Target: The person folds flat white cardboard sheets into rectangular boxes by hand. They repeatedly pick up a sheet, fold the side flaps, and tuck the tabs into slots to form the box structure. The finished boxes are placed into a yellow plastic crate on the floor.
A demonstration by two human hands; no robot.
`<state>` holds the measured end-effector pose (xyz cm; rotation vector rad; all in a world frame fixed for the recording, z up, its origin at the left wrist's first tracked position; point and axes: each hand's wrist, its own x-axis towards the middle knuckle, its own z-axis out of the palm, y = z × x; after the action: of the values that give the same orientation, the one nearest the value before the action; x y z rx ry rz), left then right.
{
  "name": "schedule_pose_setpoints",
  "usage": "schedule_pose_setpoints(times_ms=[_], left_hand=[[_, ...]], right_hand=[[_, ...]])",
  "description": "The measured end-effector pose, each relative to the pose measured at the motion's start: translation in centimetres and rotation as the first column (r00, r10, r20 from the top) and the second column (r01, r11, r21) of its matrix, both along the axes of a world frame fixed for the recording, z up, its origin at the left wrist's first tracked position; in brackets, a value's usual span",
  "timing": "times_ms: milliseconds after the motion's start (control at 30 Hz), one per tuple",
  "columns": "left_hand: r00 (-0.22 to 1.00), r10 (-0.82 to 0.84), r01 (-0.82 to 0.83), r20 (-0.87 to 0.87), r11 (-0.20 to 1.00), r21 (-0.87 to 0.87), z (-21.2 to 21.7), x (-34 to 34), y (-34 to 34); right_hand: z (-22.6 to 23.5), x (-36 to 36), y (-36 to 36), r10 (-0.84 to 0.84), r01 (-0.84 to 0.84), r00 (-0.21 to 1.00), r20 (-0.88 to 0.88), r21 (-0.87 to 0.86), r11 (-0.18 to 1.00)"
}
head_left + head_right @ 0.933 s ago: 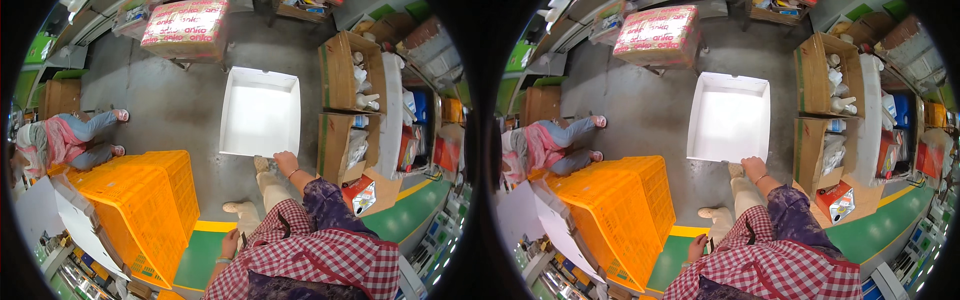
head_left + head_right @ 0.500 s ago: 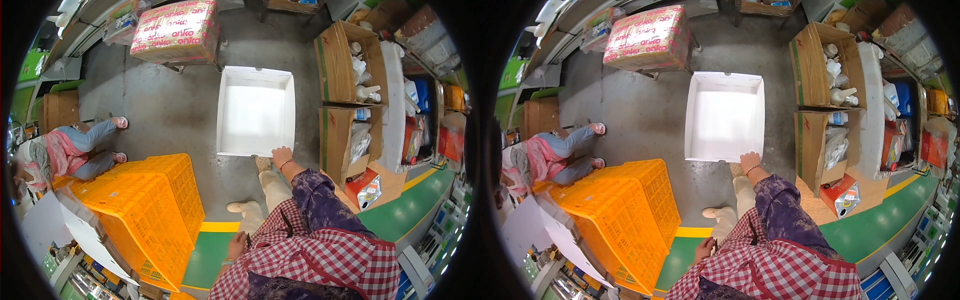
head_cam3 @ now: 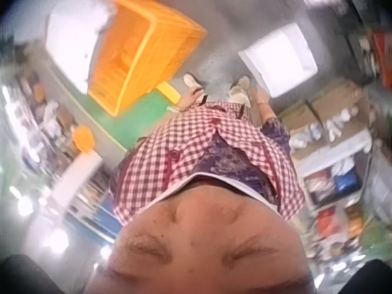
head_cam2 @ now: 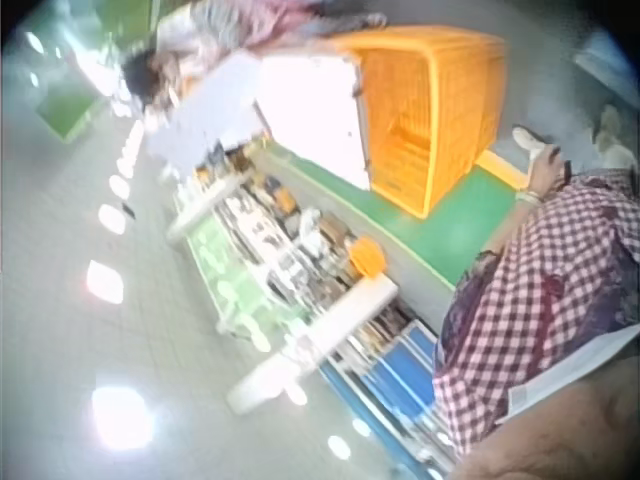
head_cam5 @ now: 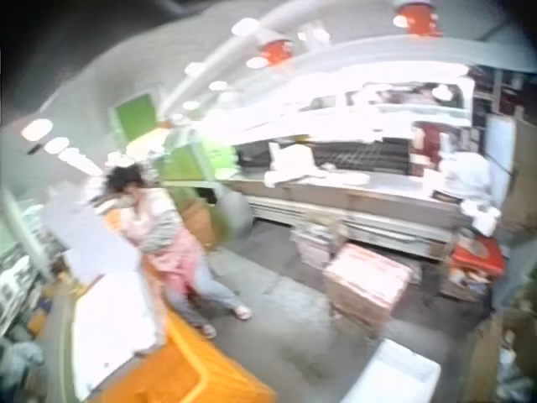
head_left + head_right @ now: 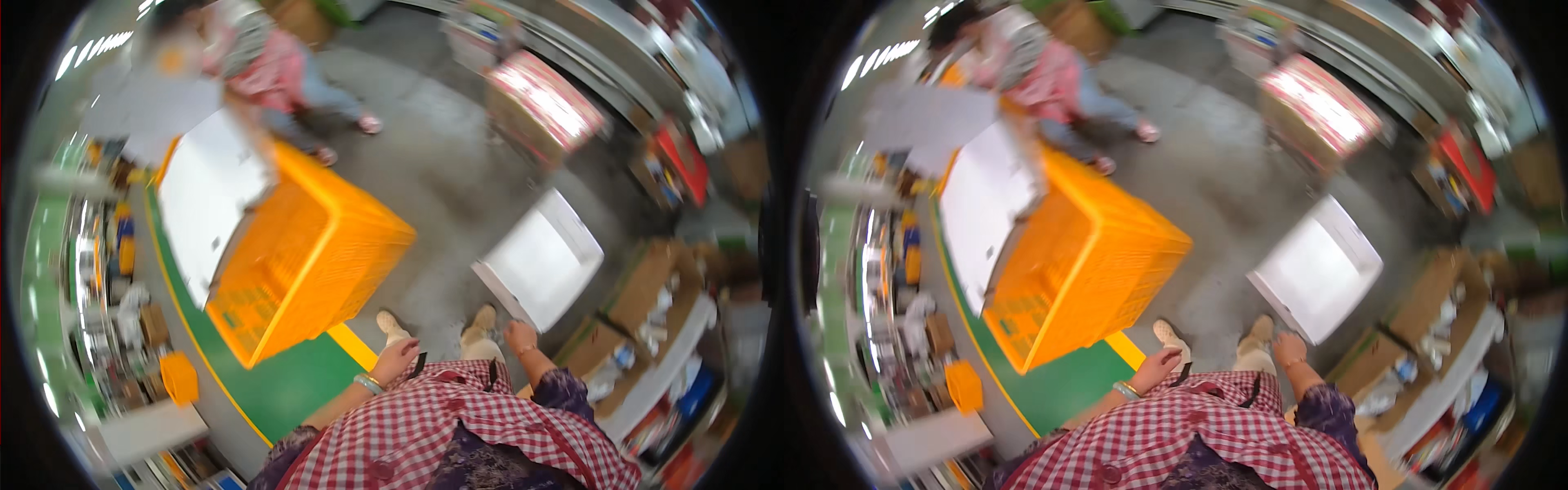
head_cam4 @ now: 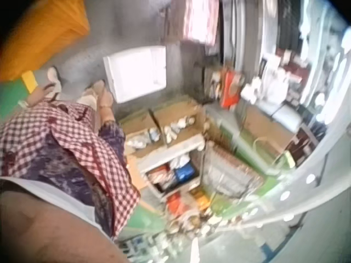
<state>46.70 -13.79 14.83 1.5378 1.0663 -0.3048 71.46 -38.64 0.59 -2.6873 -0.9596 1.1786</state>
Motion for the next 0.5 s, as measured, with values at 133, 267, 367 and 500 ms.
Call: schedule_pose_setpoints(times_ms=[133, 267, 367, 500], left_hand=[[0.922, 0.24, -0.325, 0.304, 0.906, 0.272, 8.3, -7.0, 8.6], [0.543, 0.611, -0.837, 0.577, 0.451, 0.31, 11.6, -17.9, 19.1], [0.59, 0.618, -0.748, 0.519, 0.177, 0.64, 11.6, -27.3, 29.9], [0.502, 0.806, -0.524, 0.312, -0.003, 0.852, 8.2, -37.5, 38.0]], right_hand=[[5.2, -4.1, 5.7, 0.104, -0.107, 0.994, 0.033, 0.125, 0.986], [12.1, -6.6, 12.8, -0.044, -0.045, 0.986, 0.161, 0.512, 0.858], [17.1, -8.8, 21.9, -0.195, 0.092, 0.979, 0.066, 0.707, 0.701], [21.6, -11.8, 36.4, -0.078, -0.143, 0.972, 0.222, 0.821, 0.553]])
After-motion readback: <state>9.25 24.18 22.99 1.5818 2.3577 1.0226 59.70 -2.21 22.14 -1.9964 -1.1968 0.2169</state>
